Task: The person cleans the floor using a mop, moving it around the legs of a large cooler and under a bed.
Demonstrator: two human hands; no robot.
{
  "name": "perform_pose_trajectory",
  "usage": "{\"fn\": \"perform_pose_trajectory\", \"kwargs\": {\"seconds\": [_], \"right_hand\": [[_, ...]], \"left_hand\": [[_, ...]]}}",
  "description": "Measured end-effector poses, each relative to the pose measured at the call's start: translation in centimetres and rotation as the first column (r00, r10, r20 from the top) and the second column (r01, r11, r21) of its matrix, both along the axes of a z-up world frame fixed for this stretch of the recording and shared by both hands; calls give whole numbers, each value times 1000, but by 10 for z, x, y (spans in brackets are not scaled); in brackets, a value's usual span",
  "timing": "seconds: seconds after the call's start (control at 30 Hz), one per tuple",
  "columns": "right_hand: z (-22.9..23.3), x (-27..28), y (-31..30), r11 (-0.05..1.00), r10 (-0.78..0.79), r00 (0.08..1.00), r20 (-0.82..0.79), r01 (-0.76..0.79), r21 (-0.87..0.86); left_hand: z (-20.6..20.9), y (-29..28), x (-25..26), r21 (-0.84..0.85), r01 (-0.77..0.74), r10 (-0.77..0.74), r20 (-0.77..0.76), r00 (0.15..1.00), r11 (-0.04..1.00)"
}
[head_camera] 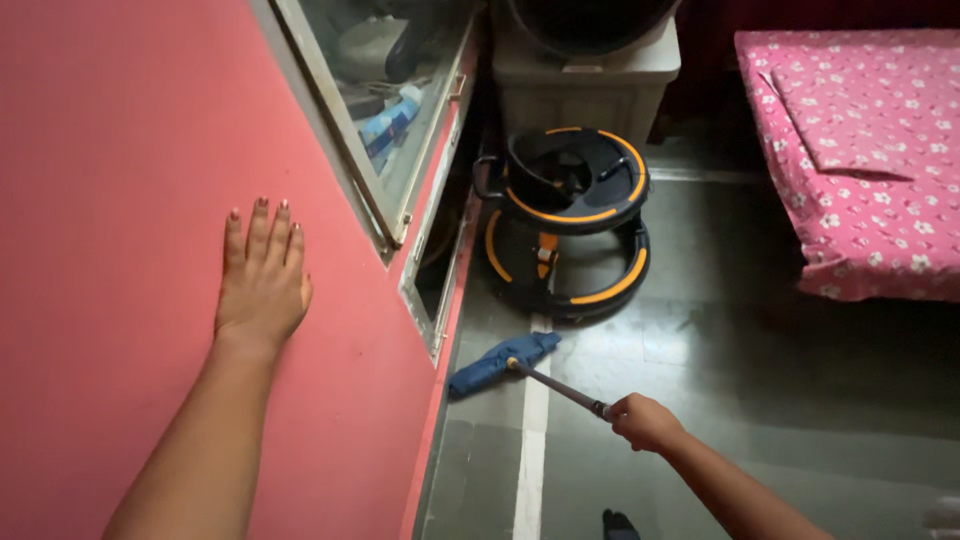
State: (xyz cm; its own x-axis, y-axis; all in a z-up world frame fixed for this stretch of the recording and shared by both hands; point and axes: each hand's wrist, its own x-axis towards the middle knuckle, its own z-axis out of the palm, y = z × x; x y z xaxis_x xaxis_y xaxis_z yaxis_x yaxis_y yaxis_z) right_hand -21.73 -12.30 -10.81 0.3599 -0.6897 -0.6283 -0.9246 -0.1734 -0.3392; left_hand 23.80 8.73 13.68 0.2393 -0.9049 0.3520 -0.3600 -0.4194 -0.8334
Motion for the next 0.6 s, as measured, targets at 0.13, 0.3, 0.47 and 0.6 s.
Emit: {"fn": "perform_pose_trajectory", "kwargs": {"seconds": [0.13,0.3,0.47,0.6], "right_hand": [[-15,12,42,991,102,993,-67,-107,-76],[-55,48,73,981,93,995,20,-89,-171],[-82,88,81,980,50,996,76,-34,-197],[-72,103,72,990,23,997,68,-14,-137]], "left_hand": [[-6,-1,7,-20,67,-68,-55,996,998],[-9,-3,9,-55,128,-131,-65,989,990],[-9,-4,6,-56,115,-118,-56,991,992],[-8,-7,4,-22,87,-89,-87,992,996]]}}
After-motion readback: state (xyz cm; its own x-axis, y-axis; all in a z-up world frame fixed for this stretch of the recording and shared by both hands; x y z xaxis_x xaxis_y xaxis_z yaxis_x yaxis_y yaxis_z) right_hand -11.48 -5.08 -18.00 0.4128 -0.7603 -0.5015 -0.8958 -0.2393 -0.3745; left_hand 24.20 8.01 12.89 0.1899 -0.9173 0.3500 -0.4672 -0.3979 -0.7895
